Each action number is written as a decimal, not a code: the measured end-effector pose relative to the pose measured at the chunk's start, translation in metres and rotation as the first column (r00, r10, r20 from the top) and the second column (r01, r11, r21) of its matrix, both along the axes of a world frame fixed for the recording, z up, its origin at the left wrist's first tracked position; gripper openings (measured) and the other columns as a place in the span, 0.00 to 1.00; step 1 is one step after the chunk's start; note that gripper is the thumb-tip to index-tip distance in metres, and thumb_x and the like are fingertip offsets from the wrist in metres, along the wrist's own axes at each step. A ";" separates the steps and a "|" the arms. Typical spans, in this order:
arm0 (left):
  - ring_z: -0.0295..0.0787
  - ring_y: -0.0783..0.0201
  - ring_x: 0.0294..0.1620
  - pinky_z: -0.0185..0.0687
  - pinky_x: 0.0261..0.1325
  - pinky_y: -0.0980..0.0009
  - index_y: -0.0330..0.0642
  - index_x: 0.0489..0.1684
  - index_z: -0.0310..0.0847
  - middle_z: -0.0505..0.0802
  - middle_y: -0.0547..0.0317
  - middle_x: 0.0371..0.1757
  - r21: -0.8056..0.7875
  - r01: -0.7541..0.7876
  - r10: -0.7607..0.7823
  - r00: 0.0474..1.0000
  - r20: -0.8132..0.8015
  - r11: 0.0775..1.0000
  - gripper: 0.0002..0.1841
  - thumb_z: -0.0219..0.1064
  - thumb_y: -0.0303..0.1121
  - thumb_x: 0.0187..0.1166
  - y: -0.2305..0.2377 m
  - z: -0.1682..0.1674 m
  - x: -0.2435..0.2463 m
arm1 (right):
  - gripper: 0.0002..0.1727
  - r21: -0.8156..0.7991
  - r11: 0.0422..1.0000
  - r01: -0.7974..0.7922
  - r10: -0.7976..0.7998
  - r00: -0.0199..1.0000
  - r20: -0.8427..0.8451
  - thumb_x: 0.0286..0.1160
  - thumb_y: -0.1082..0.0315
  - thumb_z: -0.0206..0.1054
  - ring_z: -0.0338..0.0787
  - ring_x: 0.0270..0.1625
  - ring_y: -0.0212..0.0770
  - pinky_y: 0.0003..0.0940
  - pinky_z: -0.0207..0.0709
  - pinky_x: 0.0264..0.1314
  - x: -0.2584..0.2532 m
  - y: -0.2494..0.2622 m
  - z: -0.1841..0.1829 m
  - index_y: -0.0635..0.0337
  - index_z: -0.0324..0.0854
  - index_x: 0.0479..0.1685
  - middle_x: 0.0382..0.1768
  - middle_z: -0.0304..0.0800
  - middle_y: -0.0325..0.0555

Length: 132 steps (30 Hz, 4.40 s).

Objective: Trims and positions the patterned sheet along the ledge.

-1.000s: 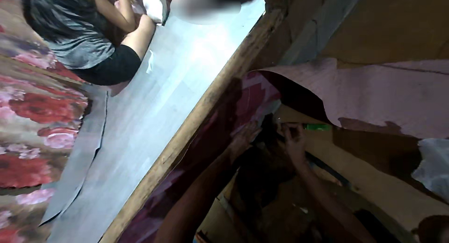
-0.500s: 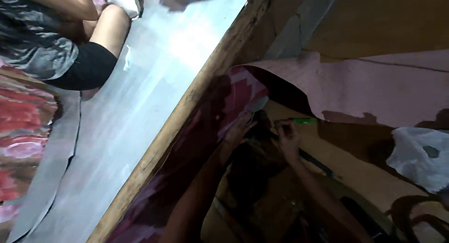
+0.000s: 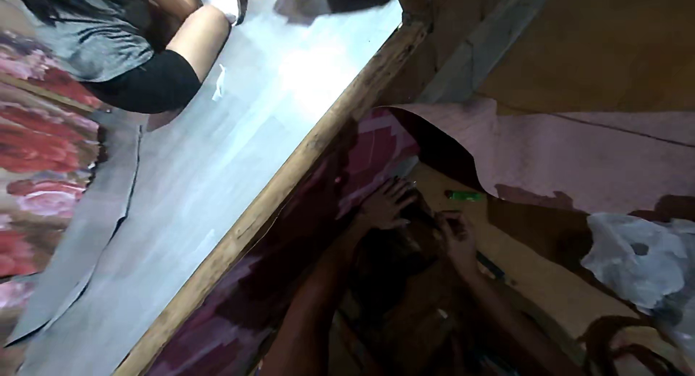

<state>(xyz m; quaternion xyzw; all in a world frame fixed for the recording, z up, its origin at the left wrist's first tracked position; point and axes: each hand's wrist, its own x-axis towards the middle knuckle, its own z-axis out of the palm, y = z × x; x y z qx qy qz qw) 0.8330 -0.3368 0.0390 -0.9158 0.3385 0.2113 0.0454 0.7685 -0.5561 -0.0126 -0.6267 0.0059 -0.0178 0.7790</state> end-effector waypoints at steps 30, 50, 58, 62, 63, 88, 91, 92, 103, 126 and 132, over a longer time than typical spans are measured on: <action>0.30 0.50 0.98 0.28 0.95 0.47 0.26 0.92 0.47 0.47 0.41 0.96 0.575 -0.093 -0.168 0.907 0.385 0.813 0.29 0.45 0.31 0.94 -0.013 0.040 0.052 | 0.04 0.049 0.999 0.015 -0.018 0.998 0.056 0.77 0.75 0.64 0.88 0.44 0.24 0.22 0.85 0.53 0.009 -0.015 0.022 0.68 0.81 0.44 0.42 0.89 0.37; 0.31 0.53 0.98 0.28 0.96 0.49 0.27 0.92 0.48 0.48 0.44 0.97 0.406 -0.157 0.038 0.957 0.288 0.900 0.30 0.46 0.18 0.88 -0.029 0.041 0.071 | 0.06 -0.043 0.999 -0.031 0.030 0.999 -0.011 0.78 0.72 0.65 0.88 0.42 0.24 0.19 0.85 0.48 0.006 -0.003 0.019 0.67 0.82 0.45 0.41 0.90 0.38; 0.34 0.51 0.98 0.32 0.96 0.48 0.26 0.91 0.51 0.49 0.42 0.96 0.543 -0.094 -0.120 0.931 0.345 0.835 0.29 0.45 0.17 0.87 -0.030 0.040 0.071 | 0.09 -0.235 0.965 -0.117 0.101 0.992 -0.078 0.78 0.71 0.63 0.88 0.38 0.27 0.23 0.84 0.44 0.007 -0.011 -0.007 0.68 0.83 0.46 0.38 0.90 0.43; 0.33 0.52 0.98 0.32 0.96 0.49 0.27 0.91 0.51 0.49 0.43 0.97 0.561 -0.093 -0.121 0.935 0.333 0.823 0.29 0.45 0.16 0.87 -0.031 0.044 0.071 | 0.09 -0.258 0.959 -0.114 0.091 0.991 -0.100 0.79 0.70 0.63 0.88 0.40 0.27 0.24 0.85 0.47 0.005 -0.015 -0.007 0.66 0.83 0.46 0.39 0.90 0.43; 0.32 0.52 0.98 0.31 0.96 0.50 0.27 0.92 0.49 0.47 0.44 0.97 0.530 -0.105 -0.074 0.949 0.307 0.842 0.30 0.45 0.17 0.88 -0.031 0.045 0.070 | 0.08 -0.259 0.958 -0.123 0.094 0.988 -0.119 0.80 0.70 0.63 0.88 0.39 0.28 0.24 0.84 0.46 0.003 -0.016 -0.006 0.67 0.83 0.47 0.38 0.90 0.43; 0.36 0.55 0.98 0.28 0.95 0.49 0.32 0.93 0.49 0.52 0.47 0.96 0.302 -0.134 0.000 0.913 0.407 0.944 0.36 0.59 0.36 0.89 -0.022 0.030 0.066 | 0.11 -0.248 0.953 -0.172 0.135 0.978 -0.158 0.83 0.70 0.62 0.86 0.40 0.28 0.24 0.82 0.46 -0.006 -0.029 -0.025 0.72 0.82 0.48 0.40 0.89 0.48; 0.38 0.52 0.98 0.31 0.94 0.45 0.27 0.91 0.52 0.53 0.43 0.96 0.339 -0.124 -0.035 0.904 0.425 0.933 0.36 0.62 0.38 0.88 -0.018 0.028 0.049 | 0.10 -0.201 0.967 -0.155 0.119 0.977 -0.179 0.81 0.72 0.62 0.86 0.41 0.27 0.22 0.81 0.46 -0.006 -0.036 -0.027 0.72 0.81 0.48 0.41 0.89 0.47; 0.36 0.52 0.98 0.29 0.94 0.45 0.26 0.91 0.49 0.51 0.43 0.96 0.372 -0.129 -0.041 0.909 0.416 0.919 0.37 0.61 0.39 0.89 -0.015 0.024 0.041 | 0.10 -0.182 0.971 -0.157 0.121 0.973 -0.196 0.82 0.72 0.62 0.86 0.41 0.27 0.22 0.82 0.47 -0.005 -0.039 -0.027 0.72 0.81 0.49 0.42 0.89 0.47; 0.62 0.39 0.90 0.51 0.86 0.32 0.39 0.82 0.73 0.75 0.42 0.86 -0.208 -0.366 0.410 0.881 0.236 0.907 0.26 0.60 0.41 0.88 -0.028 -0.014 -0.088 | 0.09 0.114 0.988 -0.105 0.140 0.918 -0.372 0.82 0.74 0.64 0.91 0.41 0.30 0.27 0.87 0.48 -0.005 -0.030 -0.012 0.70 0.85 0.52 0.40 0.92 0.43; 0.86 0.76 0.35 0.83 0.43 0.79 0.31 0.55 0.90 0.95 0.57 0.40 -0.528 -0.682 0.663 0.085 -0.744 -0.506 0.11 0.68 0.28 0.83 -0.139 -0.001 -0.111 | 0.05 0.095 0.992 -0.082 0.103 0.967 -0.234 0.77 0.74 0.70 0.90 0.44 0.32 0.28 0.87 0.51 -0.020 0.002 -0.002 0.65 0.88 0.45 0.42 0.92 0.43; 0.85 0.79 0.33 0.82 0.40 0.81 0.31 0.53 0.90 0.94 0.59 0.39 -0.535 -0.679 0.712 0.025 -0.702 -0.503 0.10 0.69 0.26 0.81 -0.130 0.010 -0.104 | 0.08 0.102 0.984 -0.149 0.172 0.945 -0.279 0.78 0.75 0.67 0.90 0.49 0.30 0.26 0.86 0.55 -0.023 0.007 0.011 0.66 0.90 0.49 0.48 0.91 0.45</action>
